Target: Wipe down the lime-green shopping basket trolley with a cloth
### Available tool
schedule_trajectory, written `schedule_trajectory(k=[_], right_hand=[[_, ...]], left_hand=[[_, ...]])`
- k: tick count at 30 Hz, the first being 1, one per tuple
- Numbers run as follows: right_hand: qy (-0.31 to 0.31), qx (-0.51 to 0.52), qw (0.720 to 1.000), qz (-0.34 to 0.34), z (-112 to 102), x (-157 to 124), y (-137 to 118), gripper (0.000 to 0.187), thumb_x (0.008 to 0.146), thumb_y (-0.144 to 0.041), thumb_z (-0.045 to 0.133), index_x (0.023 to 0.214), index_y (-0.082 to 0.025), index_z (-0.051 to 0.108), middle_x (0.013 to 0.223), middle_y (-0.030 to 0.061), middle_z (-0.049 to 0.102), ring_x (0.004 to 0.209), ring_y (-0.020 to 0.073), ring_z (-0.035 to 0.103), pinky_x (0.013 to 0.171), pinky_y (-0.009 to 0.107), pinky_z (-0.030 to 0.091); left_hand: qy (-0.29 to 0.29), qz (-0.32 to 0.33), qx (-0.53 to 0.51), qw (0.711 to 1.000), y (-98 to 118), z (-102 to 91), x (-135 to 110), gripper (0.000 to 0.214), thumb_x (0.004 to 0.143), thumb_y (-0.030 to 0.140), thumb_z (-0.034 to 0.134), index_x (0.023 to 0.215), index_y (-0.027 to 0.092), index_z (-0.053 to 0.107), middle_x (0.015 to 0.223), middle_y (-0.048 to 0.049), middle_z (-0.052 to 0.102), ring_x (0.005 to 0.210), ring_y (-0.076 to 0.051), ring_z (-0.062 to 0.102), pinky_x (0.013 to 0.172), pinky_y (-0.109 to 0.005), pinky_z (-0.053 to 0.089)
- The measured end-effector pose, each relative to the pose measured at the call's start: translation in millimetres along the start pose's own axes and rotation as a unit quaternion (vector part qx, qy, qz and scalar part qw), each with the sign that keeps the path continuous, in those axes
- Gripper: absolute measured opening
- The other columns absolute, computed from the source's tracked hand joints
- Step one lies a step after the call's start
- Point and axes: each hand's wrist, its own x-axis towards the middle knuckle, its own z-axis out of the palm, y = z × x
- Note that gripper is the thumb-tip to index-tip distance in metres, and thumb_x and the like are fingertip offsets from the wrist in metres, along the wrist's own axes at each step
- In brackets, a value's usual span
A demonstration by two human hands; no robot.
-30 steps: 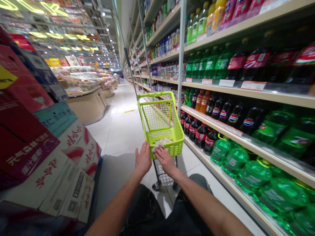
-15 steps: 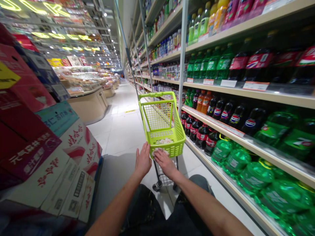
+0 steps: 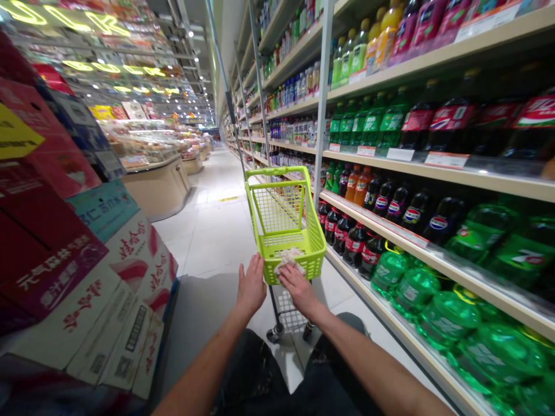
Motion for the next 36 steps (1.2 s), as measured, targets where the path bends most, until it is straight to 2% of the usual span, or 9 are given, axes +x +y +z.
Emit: schedule_trajectory(k=[7, 11, 15, 17, 22, 25, 30, 32, 36], right_hand=[[-0.066, -0.023, 0.995, 0.068, -1, 40, 8, 0.032, 0.083, -0.008, 0.040, 0.110, -0.012, 0.058, 0.120, 0.0136, 0.054, 0.124, 0.0217, 0.036, 0.098, 0.042, 0.039], [-0.111, -0.050, 0.985, 0.126, -20, 29, 45, 0.034, 0.079, -0.006, 0.046, 0.109, -0.013, 0.059, 0.118, 0.0134, 0.056, 0.119, 0.0232, 0.043, 0.097, 0.042, 0.039], [-0.090, -0.102, 0.960, 0.245, -46, 14, 72, 0.035, 0.076, -0.003, 0.045, 0.107, -0.010, 0.060, 0.118, 0.0158, 0.056, 0.118, 0.0244, 0.044, 0.097, 0.043, 0.038], [-0.089, -0.095, 0.959, 0.252, -42, 17, 63, 0.038, 0.076, -0.001, 0.042, 0.107, -0.009, 0.060, 0.119, 0.0160, 0.055, 0.119, 0.0235, 0.043, 0.099, 0.043, 0.036], [-0.111, -0.018, 0.979, 0.170, -10, 35, 21, 0.044, 0.074, 0.001, 0.040, 0.113, -0.011, 0.056, 0.122, 0.0121, 0.053, 0.122, 0.0207, 0.039, 0.103, 0.040, 0.032], [-0.110, -0.012, 0.976, 0.189, -16, 33, 30, 0.046, 0.073, 0.002, 0.039, 0.114, -0.011, 0.056, 0.123, 0.0117, 0.053, 0.122, 0.0201, 0.039, 0.102, 0.039, 0.034], [-0.060, -0.045, 0.953, 0.294, -40, 24, 61, 0.043, 0.073, 0.002, 0.038, 0.110, -0.008, 0.058, 0.122, 0.0155, 0.052, 0.121, 0.0205, 0.040, 0.102, 0.039, 0.033], [-0.057, -0.037, 0.953, 0.294, -32, 28, 50, 0.044, 0.073, 0.001, 0.037, 0.111, -0.009, 0.057, 0.122, 0.0153, 0.053, 0.121, 0.0200, 0.040, 0.102, 0.039, 0.033], [-0.093, 0.005, 0.974, 0.207, -7, 36, 19, 0.047, 0.073, 0.002, 0.038, 0.114, -0.014, 0.056, 0.122, 0.0105, 0.053, 0.121, 0.0193, 0.039, 0.101, 0.038, 0.034]], left_hand=[[-0.011, 0.014, 0.012, 1.000, 13, 2.0, 4, 0.057, 0.073, 0.003, 0.030, 0.129, 0.011, 0.036, 0.139, -0.0102, 0.033, 0.130, -0.022, 0.024, 0.104, -0.054, 0.017], [-0.021, 0.021, 0.015, 0.999, 10, -1.5, 5, 0.059, 0.073, 0.001, 0.027, 0.129, 0.012, 0.036, 0.138, -0.0090, 0.035, 0.130, -0.020, 0.026, 0.105, -0.055, 0.014], [-0.033, 0.014, -0.004, 0.999, 17, -4.6, 9, 0.059, 0.072, 0.005, 0.032, 0.130, 0.011, 0.034, 0.139, -0.0101, 0.032, 0.130, -0.022, 0.024, 0.105, -0.055, 0.013], [-0.040, 0.028, -0.017, 0.999, 25, -5.7, 12, 0.059, 0.072, 0.007, 0.035, 0.130, 0.011, 0.034, 0.140, -0.0104, 0.032, 0.130, -0.022, 0.024, 0.105, -0.054, 0.012], [-0.066, 0.034, -0.010, 0.997, 33, -6.2, 13, 0.060, 0.072, 0.010, 0.036, 0.132, 0.010, 0.031, 0.140, -0.0101, 0.030, 0.131, -0.021, 0.022, 0.106, -0.053, 0.013], [-0.058, 0.030, 0.011, 0.998, 27, -4.9, 10, 0.061, 0.072, 0.007, 0.033, 0.133, 0.011, 0.028, 0.142, -0.0086, 0.027, 0.132, -0.020, 0.020, 0.106, -0.052, 0.012], [-0.065, 0.019, 0.008, 0.998, 26, -4.0, 9, 0.063, 0.072, 0.010, 0.035, 0.134, 0.010, 0.027, 0.143, -0.0094, 0.026, 0.132, -0.022, 0.019, 0.105, -0.052, 0.014], [-0.067, 0.022, 0.004, 0.997, 28, -4.3, 10, 0.064, 0.070, 0.011, 0.037, 0.134, 0.010, 0.026, 0.142, -0.0098, 0.026, 0.132, -0.023, 0.019, 0.105, -0.053, 0.014], [-0.064, 0.030, 0.008, 0.997, 29, -3.7, 8, 0.066, 0.069, 0.011, 0.037, 0.134, 0.010, 0.026, 0.143, -0.0087, 0.025, 0.132, -0.022, 0.018, 0.105, -0.052, 0.014]])
